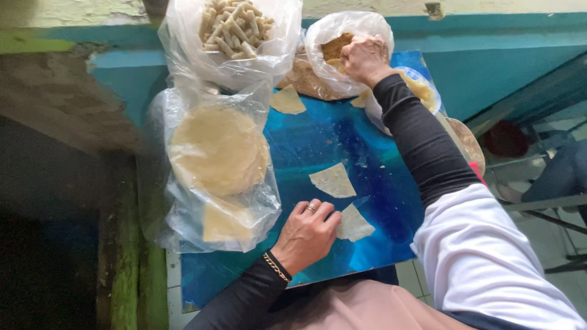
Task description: The person folds triangular pastry wrappers at a small blue table. They place filling from a container onto a wrapper, fold the wrapper over the filling, and press the edges closed, setting finished filled pastries aside while reaching for new wrappers and filling.
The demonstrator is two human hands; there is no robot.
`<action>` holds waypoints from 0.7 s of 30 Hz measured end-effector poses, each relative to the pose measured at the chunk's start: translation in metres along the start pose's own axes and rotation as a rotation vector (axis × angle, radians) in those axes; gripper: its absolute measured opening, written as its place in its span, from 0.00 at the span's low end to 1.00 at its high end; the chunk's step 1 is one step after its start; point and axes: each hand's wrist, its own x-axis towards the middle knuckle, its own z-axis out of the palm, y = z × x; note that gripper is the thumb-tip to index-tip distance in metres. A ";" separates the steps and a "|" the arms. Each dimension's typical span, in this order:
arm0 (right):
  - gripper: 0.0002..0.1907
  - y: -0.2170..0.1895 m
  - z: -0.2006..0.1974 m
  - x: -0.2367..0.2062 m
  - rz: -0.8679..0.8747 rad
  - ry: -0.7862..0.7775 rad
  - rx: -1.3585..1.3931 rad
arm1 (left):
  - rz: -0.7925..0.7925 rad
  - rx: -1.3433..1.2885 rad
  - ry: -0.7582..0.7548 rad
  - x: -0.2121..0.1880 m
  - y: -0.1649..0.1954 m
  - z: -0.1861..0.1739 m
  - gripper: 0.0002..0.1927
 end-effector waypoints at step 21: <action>0.07 -0.072 -0.163 -0.244 0.280 -0.037 0.948 | -0.048 -0.145 0.111 -0.006 0.012 -0.001 0.05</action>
